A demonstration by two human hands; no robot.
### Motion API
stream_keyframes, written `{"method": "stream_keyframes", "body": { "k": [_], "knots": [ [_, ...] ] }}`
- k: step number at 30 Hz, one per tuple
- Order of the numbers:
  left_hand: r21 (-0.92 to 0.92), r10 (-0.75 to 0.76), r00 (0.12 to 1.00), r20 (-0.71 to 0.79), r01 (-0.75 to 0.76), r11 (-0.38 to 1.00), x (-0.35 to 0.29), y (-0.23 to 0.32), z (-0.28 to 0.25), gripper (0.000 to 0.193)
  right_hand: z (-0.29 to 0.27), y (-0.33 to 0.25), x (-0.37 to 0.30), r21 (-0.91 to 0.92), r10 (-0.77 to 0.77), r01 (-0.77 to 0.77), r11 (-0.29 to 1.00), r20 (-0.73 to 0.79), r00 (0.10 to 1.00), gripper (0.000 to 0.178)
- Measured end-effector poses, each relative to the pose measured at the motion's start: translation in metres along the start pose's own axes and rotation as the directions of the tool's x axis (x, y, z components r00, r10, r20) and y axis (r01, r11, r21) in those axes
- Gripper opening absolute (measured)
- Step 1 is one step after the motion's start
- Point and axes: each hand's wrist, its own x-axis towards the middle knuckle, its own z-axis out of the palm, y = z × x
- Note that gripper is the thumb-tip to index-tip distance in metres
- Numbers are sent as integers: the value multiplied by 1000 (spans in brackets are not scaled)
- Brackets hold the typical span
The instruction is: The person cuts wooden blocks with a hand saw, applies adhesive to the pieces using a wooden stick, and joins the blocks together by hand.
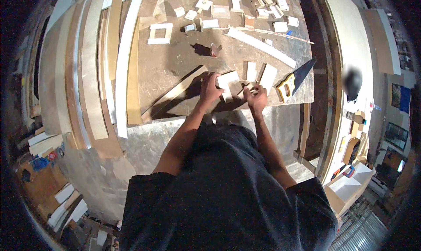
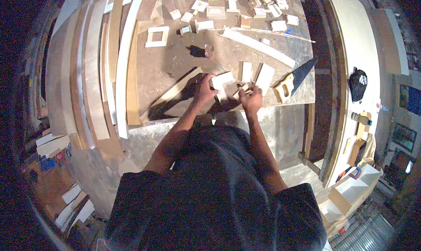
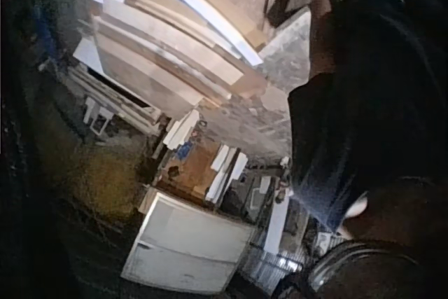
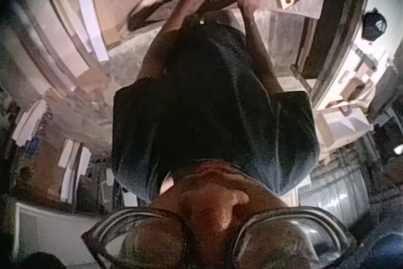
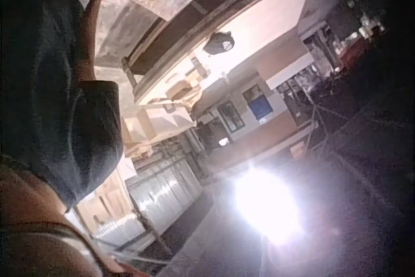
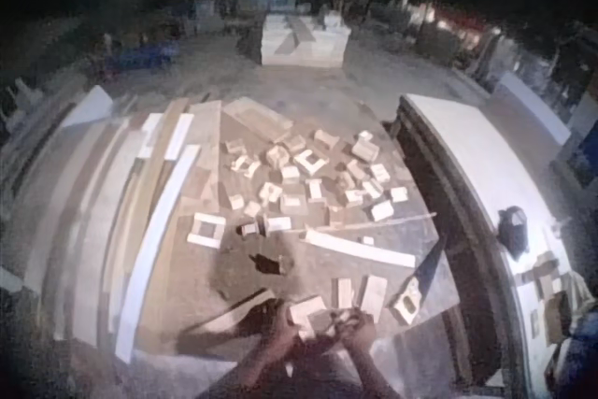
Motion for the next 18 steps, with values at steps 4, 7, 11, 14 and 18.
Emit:
{"method": "stream_keyframes", "body": {
  "k": [4,7,11,14,18],
  "knots": [
    [44,-28,998,49,26,999,3,16,-2,73,3,22,19,173,58,-90,981,180,982,64],
    [97,-43,999,18,41,995,1,17,-5,71,5,20,28,169,-10,-35,985,258,966,65],
    [63,-83,995,49,79,995,0,19,-9,71,6,8,28,192,-59,15,981,224,973,61],
    [74,-65,997,39,61,995,-1,24,-11,71,6,4,22,27,-205,203,979,89,975,59],
    [135,-64,997,51,56,989,2,27,-10,73,10,16,19,197,-145,103,975,211,967,58]
  ]
}}
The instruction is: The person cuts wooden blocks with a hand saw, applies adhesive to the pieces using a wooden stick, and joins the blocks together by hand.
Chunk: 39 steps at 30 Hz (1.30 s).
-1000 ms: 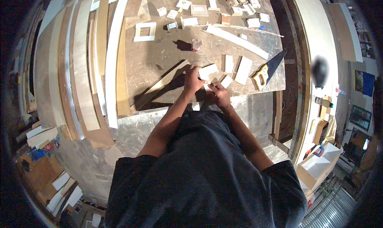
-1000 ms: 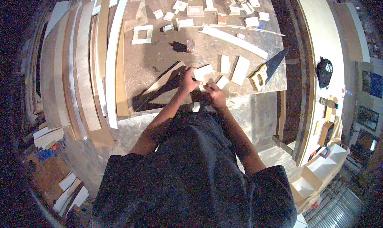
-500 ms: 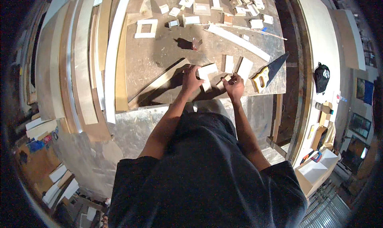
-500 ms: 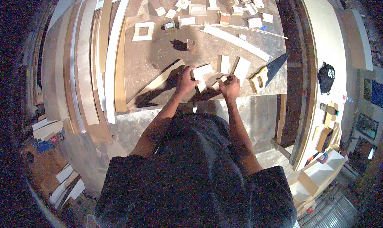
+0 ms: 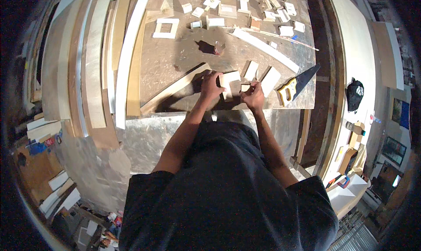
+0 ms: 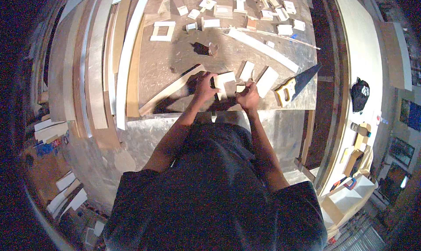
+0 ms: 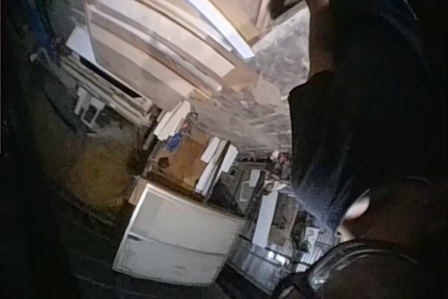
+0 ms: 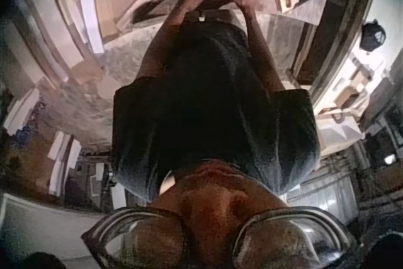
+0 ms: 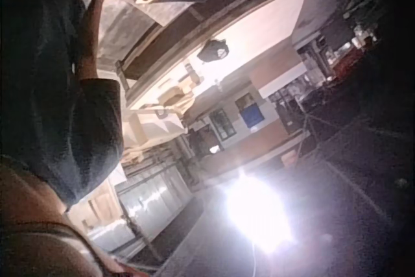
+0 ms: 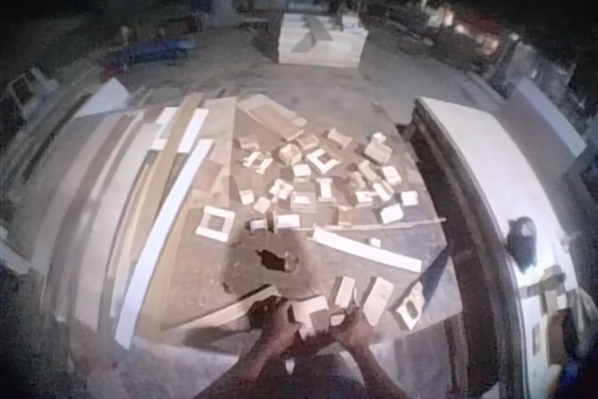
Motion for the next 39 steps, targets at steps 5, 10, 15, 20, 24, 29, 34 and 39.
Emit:
{"method": "stream_keyframes", "body": {
  "k": [5,10,15,20,24,29,34,39],
  "knots": [
    [-49,-21,1000,2,21,999,-1,-5,4,76,3,0,5,129,-39,34,991,37,999,48],
    [-23,4,1000,-24,-5,1000,0,-7,5,76,5,-3,10,142,19,-28,990,67,998,46],
    [-55,-13,999,-38,11,998,0,2,3,75,4,0,8,119,13,-22,993,72,997,46],
    [-69,-29,1000,-7,28,997,2,5,1,75,-4,1,6,77,-106,100,992,76,991,51],
    [-26,-16,999,-37,15,1000,2,-10,8,73,-15,-18,19,82,-182,170,982,170,969,51],
    [-57,-5,999,-37,3,998,6,-11,11,71,-19,-32,43,-59,-290,311,949,228,930,51],
    [-45,-47,999,12,47,998,-6,-8,12,73,-27,-51,53,-70,-496,573,817,421,759,52],
    [178,-237,964,-120,255,950,-40,18,42,102,-12,-31,64,-71,-426,484,872,375,823,47]
  ]
}}
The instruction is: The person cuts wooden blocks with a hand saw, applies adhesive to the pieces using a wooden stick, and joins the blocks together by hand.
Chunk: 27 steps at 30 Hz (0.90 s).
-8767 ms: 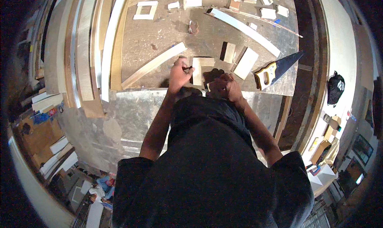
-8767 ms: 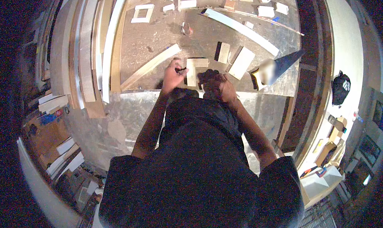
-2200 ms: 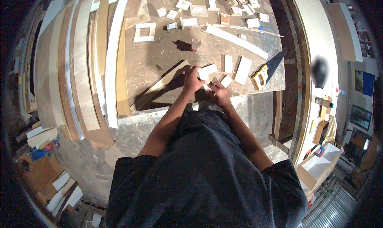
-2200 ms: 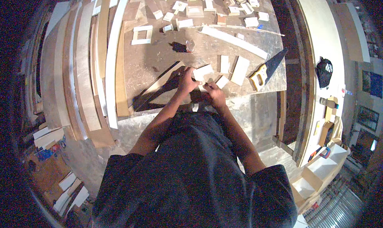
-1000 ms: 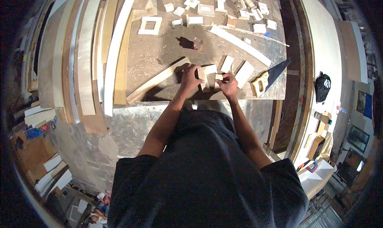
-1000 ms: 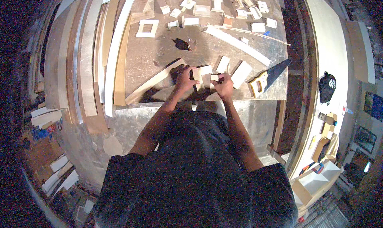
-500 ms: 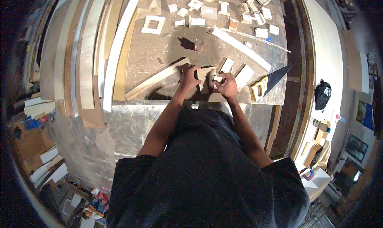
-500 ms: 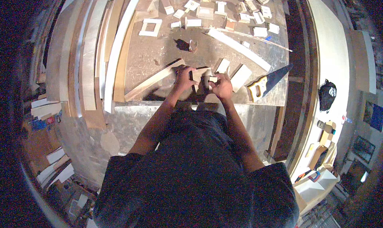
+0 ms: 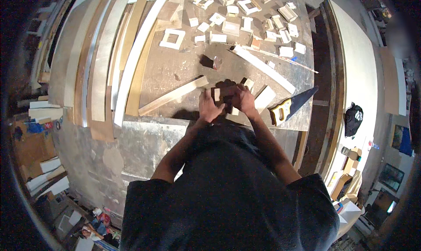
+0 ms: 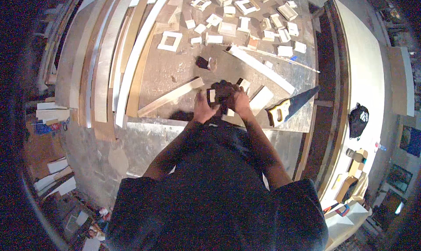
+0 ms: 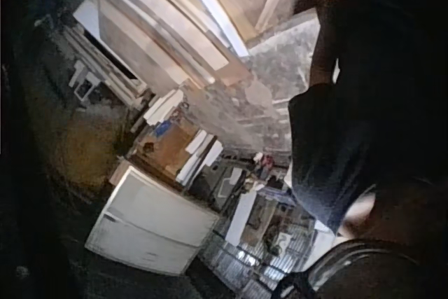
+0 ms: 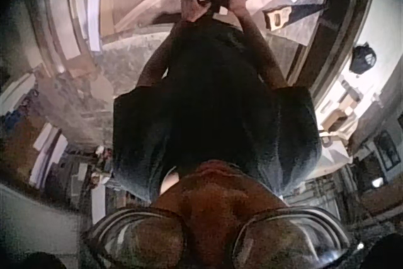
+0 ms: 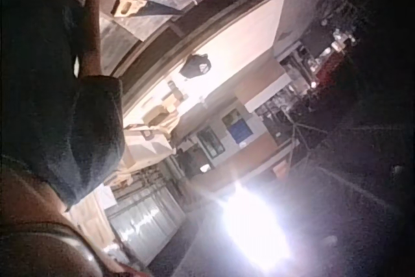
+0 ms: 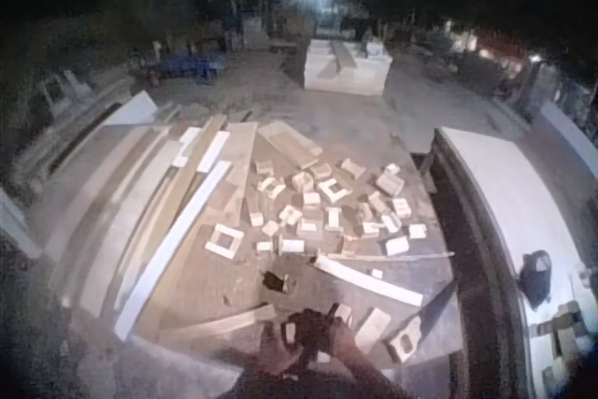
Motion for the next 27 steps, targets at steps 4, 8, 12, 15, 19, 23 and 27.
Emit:
{"method": "stream_keyframes", "body": {
  "k": [4,8,12,15,19,23,27],
  "knots": [
    [99,-186,971,150,172,980,-7,28,-6,98,4,9,13,28,-15,14,1000,50,999,44],
    [21,-151,987,61,150,988,-2,19,6,84,17,24,24,-29,-157,161,987,111,981,49],
    [-55,8,991,-136,-15,998,2,10,7,69,35,46,28,-44,-199,206,978,125,972,56],
    [9,121,968,-218,-122,992,14,24,-2,62,44,71,33,-87,-251,257,963,70,965,55],
    [49,187,948,-258,-180,982,18,21,-11,58,15,39,47,-93,-429,429,899,21,903,53],
    [28,265,944,-198,-265,964,26,11,-11,63,3,35,55,32,-244,243,970,179,953,49],
    [37,331,932,-151,-329,944,35,6,-11,63,15,42,61,-25,-223,229,973,151,963,43]
  ]
}}
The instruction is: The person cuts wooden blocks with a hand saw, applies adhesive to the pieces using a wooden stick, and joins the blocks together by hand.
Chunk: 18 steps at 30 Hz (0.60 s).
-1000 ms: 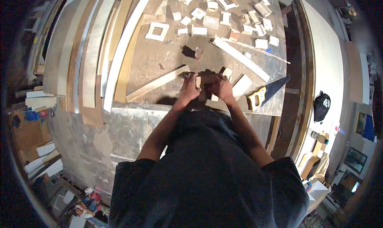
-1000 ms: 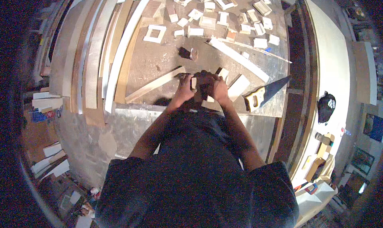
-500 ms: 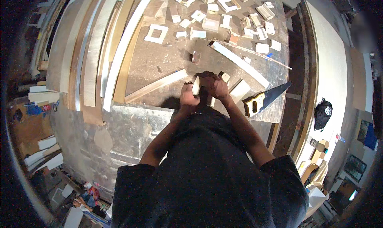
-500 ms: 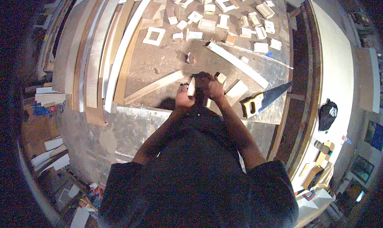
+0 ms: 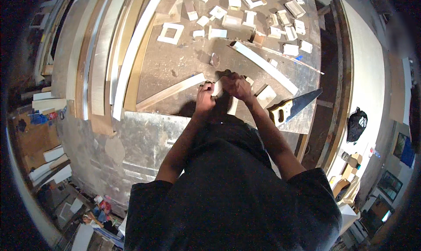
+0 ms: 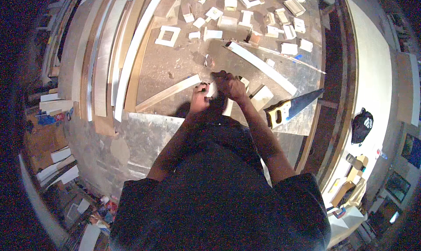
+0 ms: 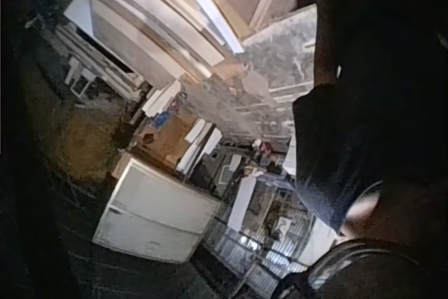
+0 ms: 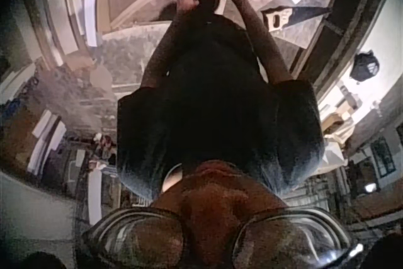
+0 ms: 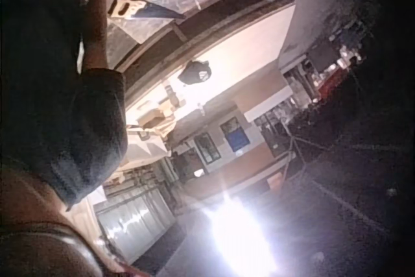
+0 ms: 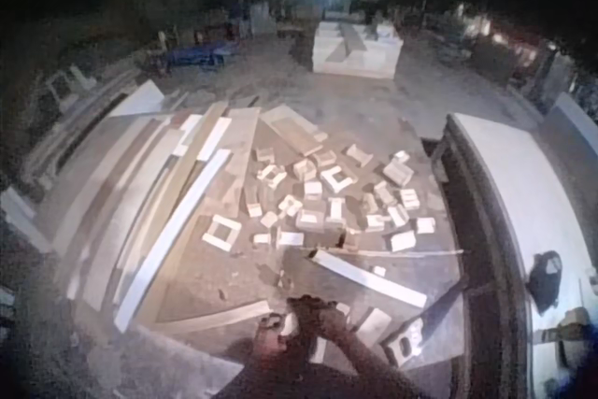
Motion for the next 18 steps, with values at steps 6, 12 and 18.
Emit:
{"method": "stream_keyframes", "body": {
  "k": [6,12,18],
  "knots": [
    [-39,-8,992,123,12,999,6,-2,-4,54,-22,-18,8,48,-66,66,997,-10,998,39],
    [31,-1,983,182,-5,1000,7,-2,-16,48,-20,-19,-14,-55,107,-116,992,-144,984,31],
    [-143,-103,994,22,105,984,-5,-31,-21,45,-2,-31,-91,263,519,-461,847,-224,825,21]
  ]
}}
